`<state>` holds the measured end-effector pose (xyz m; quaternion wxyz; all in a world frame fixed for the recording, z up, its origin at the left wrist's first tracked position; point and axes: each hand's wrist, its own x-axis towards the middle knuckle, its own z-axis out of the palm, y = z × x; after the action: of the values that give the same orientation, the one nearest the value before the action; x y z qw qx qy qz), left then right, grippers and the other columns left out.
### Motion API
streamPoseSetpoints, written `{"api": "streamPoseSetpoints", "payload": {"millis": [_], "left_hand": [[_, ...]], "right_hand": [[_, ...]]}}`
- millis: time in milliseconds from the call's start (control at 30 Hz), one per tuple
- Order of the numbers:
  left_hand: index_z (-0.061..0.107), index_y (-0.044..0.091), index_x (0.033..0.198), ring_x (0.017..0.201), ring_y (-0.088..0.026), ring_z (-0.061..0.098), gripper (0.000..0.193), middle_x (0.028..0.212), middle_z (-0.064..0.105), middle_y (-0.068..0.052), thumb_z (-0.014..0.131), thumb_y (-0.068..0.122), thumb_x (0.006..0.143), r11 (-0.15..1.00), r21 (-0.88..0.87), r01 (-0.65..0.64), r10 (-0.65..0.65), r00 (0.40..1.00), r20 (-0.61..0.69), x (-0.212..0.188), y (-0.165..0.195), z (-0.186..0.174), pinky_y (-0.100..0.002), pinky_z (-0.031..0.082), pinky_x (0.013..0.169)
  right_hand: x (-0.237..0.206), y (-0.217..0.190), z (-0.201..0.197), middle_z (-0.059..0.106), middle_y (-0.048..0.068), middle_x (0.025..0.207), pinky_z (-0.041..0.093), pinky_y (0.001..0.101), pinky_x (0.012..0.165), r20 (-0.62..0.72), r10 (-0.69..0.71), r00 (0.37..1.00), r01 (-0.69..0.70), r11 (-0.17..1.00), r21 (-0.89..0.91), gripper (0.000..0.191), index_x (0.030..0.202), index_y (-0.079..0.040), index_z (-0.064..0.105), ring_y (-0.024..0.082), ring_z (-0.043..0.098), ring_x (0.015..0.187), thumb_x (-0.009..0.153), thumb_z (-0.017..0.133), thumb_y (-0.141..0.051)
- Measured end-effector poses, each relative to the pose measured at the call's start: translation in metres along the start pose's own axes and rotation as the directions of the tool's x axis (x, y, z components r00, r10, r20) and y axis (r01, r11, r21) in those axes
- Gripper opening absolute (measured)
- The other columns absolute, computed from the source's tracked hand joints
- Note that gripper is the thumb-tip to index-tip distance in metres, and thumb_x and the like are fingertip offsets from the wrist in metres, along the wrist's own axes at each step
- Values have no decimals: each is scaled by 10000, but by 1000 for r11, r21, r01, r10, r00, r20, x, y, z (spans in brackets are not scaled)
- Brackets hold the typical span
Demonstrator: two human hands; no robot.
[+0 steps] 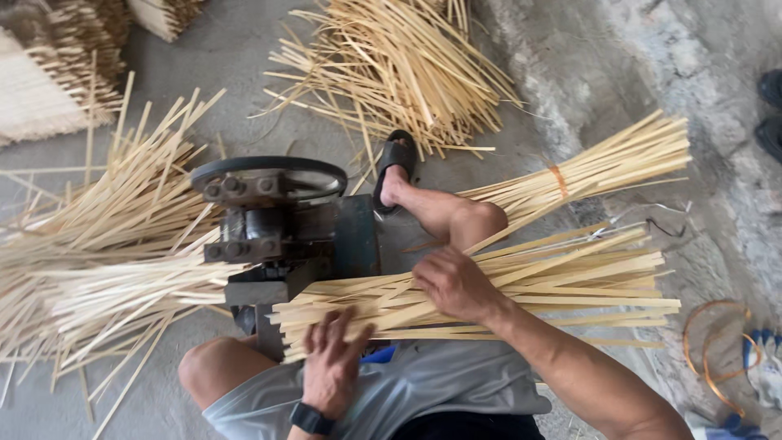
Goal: The person sits on the floor operating a hand-cranked bamboo-splitting machine, feeding bundles of thin bamboo strips through the machine's rollers one bundle at a time and guiding the strips as they pass through, with processed strips accumulating on their lap and around the machine.
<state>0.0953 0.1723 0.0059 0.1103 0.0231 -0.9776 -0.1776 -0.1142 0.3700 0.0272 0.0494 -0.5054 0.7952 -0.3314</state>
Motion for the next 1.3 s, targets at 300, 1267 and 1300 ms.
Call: {"api": "streamPoseSetpoints", "payload": {"millis": [300,1267,1300], "left_hand": [[720,162,1221,1078,-291,620,559,1156,638,-67,638,-86,727,986,-111,122,-121,993,15,5,-29,-4,-425,568,847],[664,3,1221,666,-74,596,253,933,705,-67,714,152,1023,292,-948,-123,-912,264,-315,78,-151,-29,-199,460,528],[670,9,1210,652,-71,589,253,924,707,-69,721,164,1018,242,-961,-132,-930,252,-268,79,-156,-30,-195,444,516]], "right_hand": [[17,-7,-54,709,51,723,551,374,603,-153,96,984,-96,995,10,216,872,-78,811,196,677,664,835,826,-290],[67,-8,-51,733,98,1020,559,440,865,-106,-168,980,139,962,-235,182,1028,-42,754,292,705,980,882,748,-151],[63,-12,-47,737,94,1008,546,447,856,-100,-174,980,147,961,-232,146,1002,-29,756,285,700,959,890,754,-122]]}}
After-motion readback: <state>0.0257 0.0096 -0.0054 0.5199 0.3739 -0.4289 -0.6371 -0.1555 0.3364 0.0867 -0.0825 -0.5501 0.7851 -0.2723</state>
